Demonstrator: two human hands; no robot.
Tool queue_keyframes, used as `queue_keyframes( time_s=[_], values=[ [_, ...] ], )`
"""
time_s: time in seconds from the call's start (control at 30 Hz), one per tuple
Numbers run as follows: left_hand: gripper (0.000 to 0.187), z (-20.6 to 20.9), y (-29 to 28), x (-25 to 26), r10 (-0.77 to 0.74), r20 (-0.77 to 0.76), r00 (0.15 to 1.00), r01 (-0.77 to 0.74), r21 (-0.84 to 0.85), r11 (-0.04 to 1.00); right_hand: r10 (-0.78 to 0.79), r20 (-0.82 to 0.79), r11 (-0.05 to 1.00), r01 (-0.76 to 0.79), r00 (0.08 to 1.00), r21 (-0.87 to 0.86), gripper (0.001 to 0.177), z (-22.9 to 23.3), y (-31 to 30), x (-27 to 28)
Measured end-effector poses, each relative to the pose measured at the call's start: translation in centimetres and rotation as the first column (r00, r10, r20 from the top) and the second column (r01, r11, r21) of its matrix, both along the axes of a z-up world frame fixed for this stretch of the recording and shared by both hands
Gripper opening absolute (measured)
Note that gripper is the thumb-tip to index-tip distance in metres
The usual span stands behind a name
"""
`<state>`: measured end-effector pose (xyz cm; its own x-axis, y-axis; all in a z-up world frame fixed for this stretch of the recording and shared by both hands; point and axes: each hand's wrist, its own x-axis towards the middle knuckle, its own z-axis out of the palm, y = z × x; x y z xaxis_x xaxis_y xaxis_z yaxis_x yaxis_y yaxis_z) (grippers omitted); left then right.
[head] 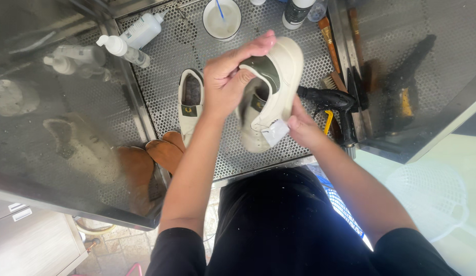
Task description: The person washes white sneakers using a high-pressure water spray and a cloth in a metal sink station, then sprays and wipes down brown insoles.
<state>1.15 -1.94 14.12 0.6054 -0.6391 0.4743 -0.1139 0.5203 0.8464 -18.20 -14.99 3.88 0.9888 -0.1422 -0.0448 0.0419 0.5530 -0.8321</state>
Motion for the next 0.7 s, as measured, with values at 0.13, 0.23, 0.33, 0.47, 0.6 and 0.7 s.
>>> queue_keyframes(
  time_s=[0.13,0.23,0.33,0.47,0.6,0.7],
  values=[
    [0.04,-4.5,-1.4,-2.0,0.057,-0.279,0.959,-0.069,-0.036,0.997,-0.228,-0.085,0.948,0.202,0.97,-0.246,0.094,1.4,-1.1,0.5],
    [0.044,-7.4,-0.8,-3.1,0.281,-0.33,0.901,-0.225,0.199,0.954,-0.298,-0.087,0.905,0.252,0.951,-0.344,0.09,4.0,-2.2,0.6],
    [0.028,-9.5,3.1,-5.3,0.423,-0.214,0.881,-0.285,0.474,0.833,-0.332,0.053,0.589,0.251,0.942,-0.768,0.093,6.4,-2.8,0.2],
    [0.018,-10.7,12.5,-6.7,0.522,-0.152,0.839,-0.328,0.624,0.709,-0.334,0.143,0.054,0.17,0.932,-0.984,0.096,7.3,-2.8,-0.4],
    [0.017,-10.7,22.6,-8.9,0.685,0.184,0.705,-0.456,0.858,0.238,-0.336,0.098,0.225,0.181,0.937,-0.957,0.091,6.2,-1.6,-0.3],
    [0.02,-12.7,26.9,-12.2,0.525,0.462,0.715,-0.465,0.875,-0.137,-0.32,0.056,0.304,0.158,0.946,-0.939,0.09,5.4,-0.9,0.0]
  ],
)
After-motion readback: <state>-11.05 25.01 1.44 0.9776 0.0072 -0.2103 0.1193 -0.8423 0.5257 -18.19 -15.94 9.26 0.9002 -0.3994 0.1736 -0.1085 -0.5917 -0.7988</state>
